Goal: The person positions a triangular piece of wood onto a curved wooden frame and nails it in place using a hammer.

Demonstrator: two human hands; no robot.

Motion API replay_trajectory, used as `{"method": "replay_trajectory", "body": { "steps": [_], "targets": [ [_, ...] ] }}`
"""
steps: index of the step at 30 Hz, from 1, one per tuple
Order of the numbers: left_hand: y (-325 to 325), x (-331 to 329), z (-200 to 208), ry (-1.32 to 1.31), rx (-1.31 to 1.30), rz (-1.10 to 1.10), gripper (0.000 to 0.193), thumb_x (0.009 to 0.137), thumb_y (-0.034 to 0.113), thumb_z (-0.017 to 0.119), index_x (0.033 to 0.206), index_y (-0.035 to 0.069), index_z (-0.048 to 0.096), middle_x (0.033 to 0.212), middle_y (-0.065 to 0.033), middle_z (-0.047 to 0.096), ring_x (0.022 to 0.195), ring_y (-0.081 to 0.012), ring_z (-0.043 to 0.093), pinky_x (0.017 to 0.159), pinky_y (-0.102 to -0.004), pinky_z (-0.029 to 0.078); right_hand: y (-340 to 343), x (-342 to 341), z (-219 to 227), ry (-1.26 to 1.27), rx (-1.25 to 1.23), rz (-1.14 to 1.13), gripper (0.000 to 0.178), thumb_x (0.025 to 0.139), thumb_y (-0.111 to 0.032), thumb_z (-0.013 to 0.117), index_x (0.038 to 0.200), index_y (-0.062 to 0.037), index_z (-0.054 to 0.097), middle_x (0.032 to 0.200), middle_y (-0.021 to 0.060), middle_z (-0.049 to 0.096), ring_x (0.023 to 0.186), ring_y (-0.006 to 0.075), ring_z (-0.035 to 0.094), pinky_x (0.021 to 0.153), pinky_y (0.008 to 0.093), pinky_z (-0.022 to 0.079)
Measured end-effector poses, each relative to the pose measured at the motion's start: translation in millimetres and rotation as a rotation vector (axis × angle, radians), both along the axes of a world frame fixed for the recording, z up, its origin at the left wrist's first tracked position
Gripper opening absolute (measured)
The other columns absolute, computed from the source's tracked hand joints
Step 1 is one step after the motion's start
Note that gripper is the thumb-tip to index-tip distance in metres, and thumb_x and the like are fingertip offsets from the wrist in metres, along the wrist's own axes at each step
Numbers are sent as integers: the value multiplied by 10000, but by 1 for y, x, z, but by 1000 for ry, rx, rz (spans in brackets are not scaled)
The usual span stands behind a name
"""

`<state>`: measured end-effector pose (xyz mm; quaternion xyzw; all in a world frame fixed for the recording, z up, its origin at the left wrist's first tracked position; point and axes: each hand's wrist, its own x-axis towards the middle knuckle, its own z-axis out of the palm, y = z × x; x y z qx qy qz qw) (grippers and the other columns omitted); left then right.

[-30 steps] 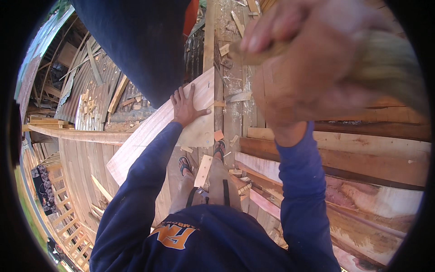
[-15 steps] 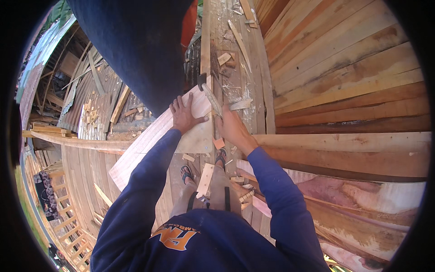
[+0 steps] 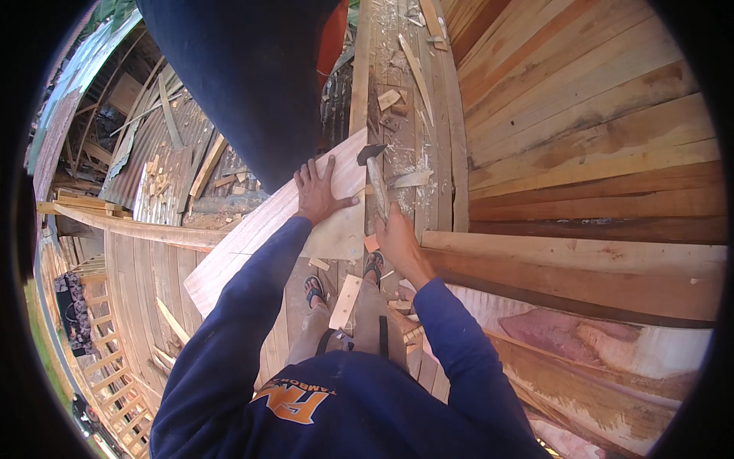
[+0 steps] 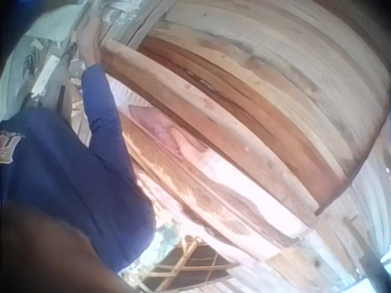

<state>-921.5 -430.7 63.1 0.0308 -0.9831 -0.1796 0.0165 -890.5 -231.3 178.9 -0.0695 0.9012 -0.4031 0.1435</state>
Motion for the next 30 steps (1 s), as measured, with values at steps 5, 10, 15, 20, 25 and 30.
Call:
{"method": "replay_trajectory", "body": {
  "steps": [5,10,15,20,25,30],
  "targets": [
    [0,1,3,-31,21,-23,1256,599,747,762,1550,106,251,1460,-347,290,1364,-522,256,1130,-627,146,-23,-25,131,218,-295,-32,279,969,-164,627,1160,17,535,717,92,556,557,156,567,514,307,490],
    [-6,21,-8,-32,28,1,1223,604,725,774,1545,125,273,1468,-343,286,1373,-518,253,1138,-617,153,-22,-88,282,952,-1093,436,111,968,-124,610,967,-43,534,743,57,531,534,155,511,486,316,487],
    [9,21,4,-63,52,-43,1195,619,707,777,1536,117,291,1476,-334,284,1381,-505,259,1146,-619,163,-17,2,55,604,-185,-132,343,917,-140,586,1184,36,462,835,282,638,741,448,659,693,500,517],
    [-5,20,4,-21,20,-7,1153,617,684,791,1507,99,349,1442,-316,321,1369,-492,267,1151,-589,163,12,-4,-10,-23,-45,-59,369,890,-92,578,1208,66,476,848,309,633,820,436,662,707,472,498],
    [-2,23,8,-6,13,-24,1120,632,678,784,1493,93,372,1416,-315,350,1349,-479,290,1147,-579,165,27,-5,22,118,-123,-68,340,891,-93,574,1177,64,477,742,307,620,722,452,656,651,498,484],
    [-3,22,10,19,33,-32,1065,640,660,787,1468,100,420,1416,-316,357,1326,-474,316,1142,-566,180,16,-11,15,3,-156,-24,360,894,-94,563,1195,82,474,754,322,619,744,480,644,661,502,484]
  ]
}}
